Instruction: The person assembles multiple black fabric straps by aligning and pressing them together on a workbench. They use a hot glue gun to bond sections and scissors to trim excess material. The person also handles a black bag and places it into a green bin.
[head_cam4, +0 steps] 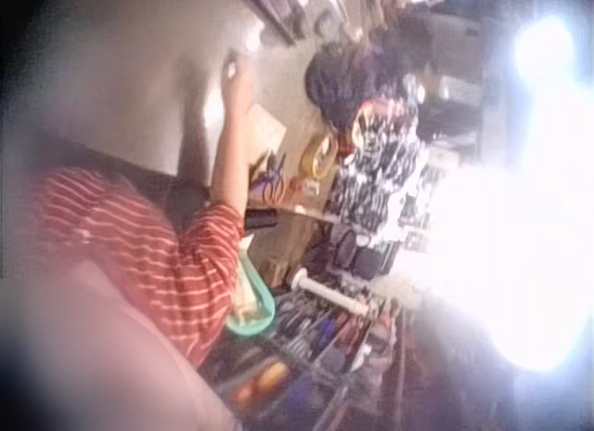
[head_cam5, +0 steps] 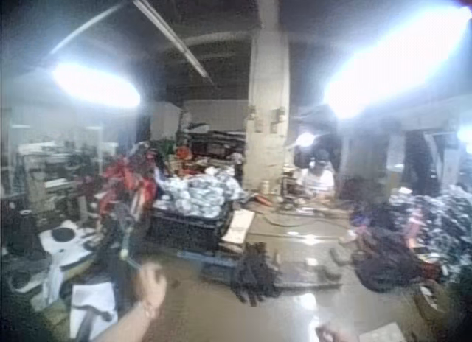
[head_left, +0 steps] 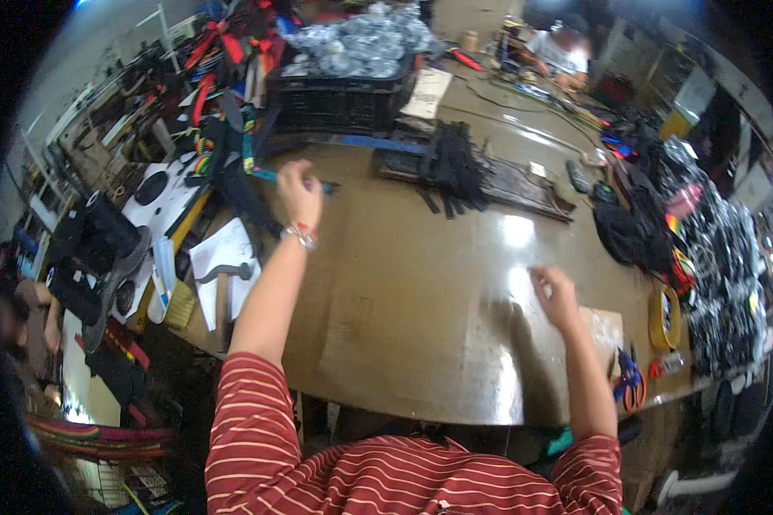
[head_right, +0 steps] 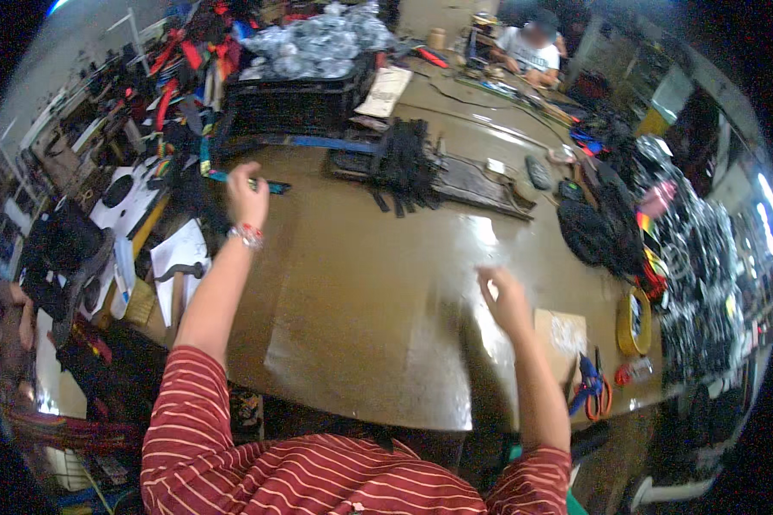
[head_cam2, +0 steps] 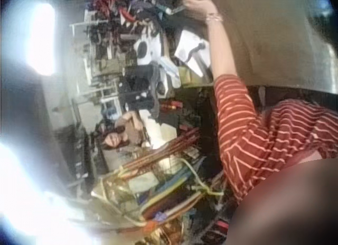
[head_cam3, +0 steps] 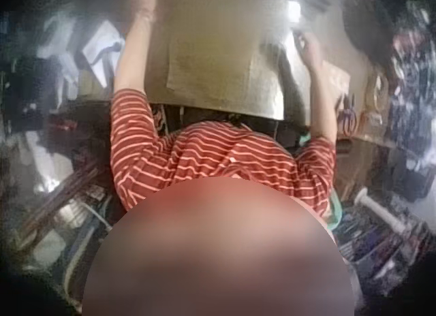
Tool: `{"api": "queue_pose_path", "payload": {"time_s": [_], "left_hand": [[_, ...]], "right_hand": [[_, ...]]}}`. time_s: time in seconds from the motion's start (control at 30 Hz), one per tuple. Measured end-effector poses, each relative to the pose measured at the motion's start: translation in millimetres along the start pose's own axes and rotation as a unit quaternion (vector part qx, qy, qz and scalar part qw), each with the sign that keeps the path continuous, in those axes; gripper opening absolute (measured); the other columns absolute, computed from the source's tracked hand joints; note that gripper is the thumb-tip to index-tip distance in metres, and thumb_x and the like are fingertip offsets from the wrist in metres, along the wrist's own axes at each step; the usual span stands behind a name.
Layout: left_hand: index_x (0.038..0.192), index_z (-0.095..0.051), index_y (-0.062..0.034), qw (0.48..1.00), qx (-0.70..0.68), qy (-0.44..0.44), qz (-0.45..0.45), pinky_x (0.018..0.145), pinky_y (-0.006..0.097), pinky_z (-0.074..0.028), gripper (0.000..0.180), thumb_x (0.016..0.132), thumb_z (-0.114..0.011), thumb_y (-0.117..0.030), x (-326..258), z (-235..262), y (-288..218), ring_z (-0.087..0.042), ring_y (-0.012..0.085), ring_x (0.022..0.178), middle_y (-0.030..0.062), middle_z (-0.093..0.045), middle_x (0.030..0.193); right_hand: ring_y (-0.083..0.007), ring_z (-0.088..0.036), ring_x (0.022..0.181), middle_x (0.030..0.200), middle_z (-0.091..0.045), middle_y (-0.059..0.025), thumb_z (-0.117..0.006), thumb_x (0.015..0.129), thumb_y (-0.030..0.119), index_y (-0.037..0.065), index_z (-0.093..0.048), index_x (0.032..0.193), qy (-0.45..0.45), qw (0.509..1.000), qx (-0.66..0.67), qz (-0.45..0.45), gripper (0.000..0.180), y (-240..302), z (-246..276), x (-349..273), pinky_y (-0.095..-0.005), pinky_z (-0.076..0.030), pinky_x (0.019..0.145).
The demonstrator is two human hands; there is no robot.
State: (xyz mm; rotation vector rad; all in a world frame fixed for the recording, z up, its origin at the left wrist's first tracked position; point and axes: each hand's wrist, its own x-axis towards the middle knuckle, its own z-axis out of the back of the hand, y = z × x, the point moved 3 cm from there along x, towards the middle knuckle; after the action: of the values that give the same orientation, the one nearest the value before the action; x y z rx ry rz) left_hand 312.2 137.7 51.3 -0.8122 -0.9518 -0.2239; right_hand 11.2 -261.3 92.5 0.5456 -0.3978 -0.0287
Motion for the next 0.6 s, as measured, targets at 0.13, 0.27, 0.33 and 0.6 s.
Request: {"api": "queue_pose_path", "payload": {"time_s": [0.13, 0.27, 0.33, 0.6], "left_hand": [[0.122, -0.051, -0.0088, 0.911, 0.265, -0.258, 0.181, 0.101, 0.049, -0.037, 0.057, 0.07, -0.073, -0.015, 68, 57, 102, -0.045, 0.0414, 0.119, 0.0235, -0.04, 0.133], [0.122, -0.057, -0.0042, 0.867, 0.386, 0.176, 0.262, 0.088, 0.048, -0.048, 0.06, 0.078, -0.071, -0.042, 93, 95, 172, -0.063, 0.0378, 0.102, 0.0194, -0.065, 0.111], [0.093, -0.069, -0.0004, 0.904, 0.349, 0.178, 0.171, 0.076, 0.048, -0.051, 0.036, 0.085, -0.062, -0.035, 121, 98, 176, -0.065, 0.0397, 0.09, 0.0224, -0.068, 0.094], [0.12, -0.058, 0.0032, 0.938, 0.221, -0.132, -0.232, 0.091, 0.039, -0.045, 0.051, 0.098, -0.048, -0.041, 239, 130, -27, -0.058, 0.0366, 0.109, 0.0221, -0.061, 0.118]], "right_hand": [[-0.0332, -0.062, 0.09, 0.096, -0.063, -0.0159, -0.063, 0.08, -0.003, 0.001, -0.064, 0.092, -0.049, 0.993, 0.035, 0.101, 0.013, -6, -62, -39, -0.0353, -0.05, 0.078], [-0.0353, -0.058, 0.094, 0.097, -0.061, -0.0166, -0.064, 0.081, 0.001, 0.001, -0.064, 0.095, -0.037, 0.999, 0.037, -0.004, 0.014, -24, -72, -51, -0.0387, -0.048, 0.082], [-0.0351, -0.057, 0.095, 0.098, -0.061, -0.0165, -0.064, 0.081, 0.005, 0.002, -0.064, 0.095, -0.021, 0.998, 0.02, -0.06, 0.014, -32, -73, -47, -0.0398, -0.047, 0.082], [-0.0337, -0.053, 0.09, 0.091, -0.055, -0.014, -0.063, 0.083, 0.012, 0.002, -0.059, 0.089, -0.068, 0.997, 0.012, 0.044, 0.012, -27, -74, -47, -0.0422, -0.046, 0.079]]}}
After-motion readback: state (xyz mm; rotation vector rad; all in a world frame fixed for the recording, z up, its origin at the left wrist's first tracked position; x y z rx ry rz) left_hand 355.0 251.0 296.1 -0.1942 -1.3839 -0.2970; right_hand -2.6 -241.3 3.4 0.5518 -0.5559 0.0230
